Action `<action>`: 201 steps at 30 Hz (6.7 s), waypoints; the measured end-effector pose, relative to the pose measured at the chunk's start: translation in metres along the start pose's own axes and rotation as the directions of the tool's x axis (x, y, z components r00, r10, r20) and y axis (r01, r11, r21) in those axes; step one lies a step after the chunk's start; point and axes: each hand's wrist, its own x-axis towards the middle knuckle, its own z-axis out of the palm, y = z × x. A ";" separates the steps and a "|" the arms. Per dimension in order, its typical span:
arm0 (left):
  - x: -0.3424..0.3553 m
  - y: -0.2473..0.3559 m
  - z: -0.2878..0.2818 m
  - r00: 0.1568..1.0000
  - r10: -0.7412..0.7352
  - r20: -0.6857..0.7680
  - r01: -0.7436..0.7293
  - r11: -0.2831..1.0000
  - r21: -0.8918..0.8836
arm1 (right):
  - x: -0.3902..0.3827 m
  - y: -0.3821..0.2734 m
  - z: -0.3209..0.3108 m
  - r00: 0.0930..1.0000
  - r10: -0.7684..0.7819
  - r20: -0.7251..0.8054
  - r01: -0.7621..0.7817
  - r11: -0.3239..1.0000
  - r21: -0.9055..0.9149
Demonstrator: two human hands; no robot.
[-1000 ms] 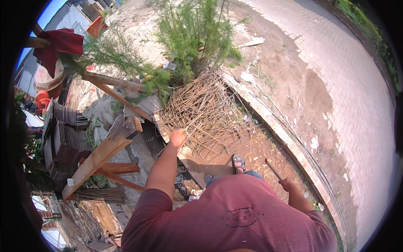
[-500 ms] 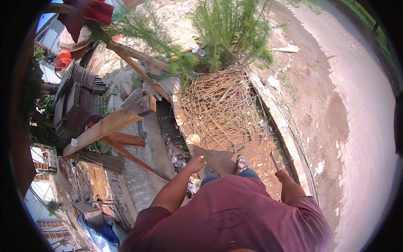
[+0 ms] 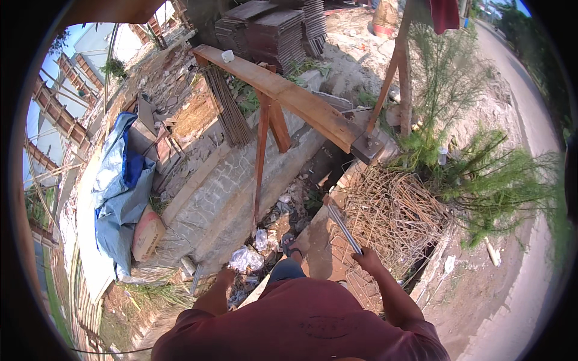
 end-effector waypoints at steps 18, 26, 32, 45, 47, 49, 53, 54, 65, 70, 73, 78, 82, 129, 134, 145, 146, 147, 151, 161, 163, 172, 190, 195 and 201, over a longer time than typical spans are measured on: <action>0.163 -0.104 -0.114 0.848 -0.512 -0.137 0.106 0.416 -0.903 | 0.258 -0.306 -0.065 0.972 -0.040 -0.233 0.065 0.993 0.097; 0.167 -0.120 -0.086 0.939 -0.342 -0.021 0.279 0.799 -0.533 | 0.272 -0.342 -0.120 0.871 -0.339 -0.355 0.085 0.816 -0.572; 0.157 -0.074 -0.058 0.970 -0.042 0.238 0.150 0.879 -0.453 | 0.365 -0.368 -0.130 0.879 -0.443 -0.178 0.263 0.761 -0.593; 0.164 -0.037 -0.192 0.762 -0.637 0.121 0.379 0.286 -0.880 | 0.444 -0.459 -0.077 0.859 -0.467 -0.209 0.224 0.712 -0.666; 0.170 -0.015 -0.134 0.829 -0.560 0.016 0.351 0.497 -0.794 | 0.443 -0.464 -0.067 0.884 -0.439 -0.164 0.243 0.728 -0.641; 0.176 0.005 -0.146 0.942 -0.335 -0.001 0.249 0.702 -0.667 | 0.432 -0.465 -0.069 0.857 -0.490 -0.158 0.282 0.703 -0.652; 0.173 0.026 -0.119 0.983 -0.130 -0.133 0.026 0.803 -0.595 | 0.434 -0.474 -0.072 0.809 -0.577 -0.114 0.363 0.642 -0.675; 0.173 0.023 -0.113 0.979 -0.191 -0.066 0.100 0.743 -0.662 | 0.440 -0.469 -0.070 0.782 -0.608 -0.137 0.365 0.626 -0.689; 0.178 -0.037 -0.122 0.960 -0.202 0.195 0.264 0.886 -0.381 | 0.442 -0.466 -0.066 0.796 -0.578 -0.181 0.330 0.664 -0.671; 0.183 -0.026 -0.124 0.962 -0.235 -0.138 0.135 0.850 -0.510 | 0.420 -0.492 -0.065 0.821 -0.546 -0.166 0.309 0.670 -0.675; 0.189 -0.016 -0.129 0.984 -0.129 -0.126 0.055 0.879 -0.473 | 0.443 -0.467 -0.060 0.790 -0.585 -0.182 0.323 0.650 -0.688; 0.195 -0.010 -0.134 0.987 -0.141 0.078 0.159 0.774 -0.612 | 0.443 -0.464 -0.058 0.752 -0.630 -0.197 0.315 0.604 -0.732; 0.194 -0.037 -0.128 0.989 -0.122 0.087 0.150 0.789 -0.595 | 0.442 -0.463 -0.062 0.742 -0.642 -0.191 0.360 0.622 -0.695; 0.620 -0.121 -0.335 0.810 -0.574 -0.117 0.059 0.279 -0.958 | 0.481 -0.465 -0.052 0.825 -0.560 -0.068 0.263 0.489 -0.832; 0.721 -0.157 -0.294 0.804 -0.580 -0.133 0.138 0.398 -0.907 | 0.483 -0.472 -0.053 0.820 -0.572 -0.005 0.312 0.456 -0.833; 0.736 -0.130 -0.358 0.665 -0.741 0.097 0.368 0.212 -0.905 | 0.488 -0.468 -0.057 0.825 -0.565 0.011 0.337 0.477 -0.811; 0.739 -0.133 -0.353 0.705 -0.706 0.063 0.334 0.252 -0.908 | 0.488 -0.469 -0.057 0.835 -0.551 0.003 0.333 0.499 -0.800; 0.737 -0.135 -0.352 0.741 -0.671 0.030 0.303 0.294 -0.906 | 0.489 -0.469 -0.056 0.835 -0.550 -0.002 0.332 0.507 -0.796; 0.723 -0.132 -0.357 0.764 -0.645 0.015 0.178 0.188 -0.966 | 0.485 -0.465 -0.055 0.838 -0.546 -0.016 0.328 0.527 -0.784; 0.526 -0.125 -0.378 0.971 -0.236 0.030 -0.124 -0.610 -0.782 | 0.475 -0.467 -0.055 0.842 -0.536 -0.062 0.281 0.533 -0.798; 0.472 -0.114 -0.383 0.987 -0.134 -0.092 -0.162 -0.740 -0.653 | 0.471 -0.462 -0.054 0.804 -0.589 -0.077 0.308 0.525 -0.793; 0.218 -0.092 -0.560 0.760 -0.191 -0.621 -0.316 -0.944 -0.096 | 0.456 -0.480 -0.053 0.824 -0.550 -0.135 0.269 0.590 -0.762; 0.166 -0.028 -0.501 0.967 -0.192 -0.170 -0.249 -0.863 -0.440 | 0.458 -0.458 -0.051 0.649 -0.738 -0.186 0.414 0.547 -0.728; 0.176 -0.028 -0.480 0.982 -0.174 -0.071 -0.187 -0.857 -0.481 | 0.491 -0.412 -0.054 0.525 -0.829 -0.191 0.442 0.458 -0.772; 0.164 -0.027 -0.516 0.950 -0.277 -0.143 -0.311 -0.811 -0.494 | 0.450 -0.447 -0.076 0.599 -0.778 -0.191 0.613 0.598 -0.517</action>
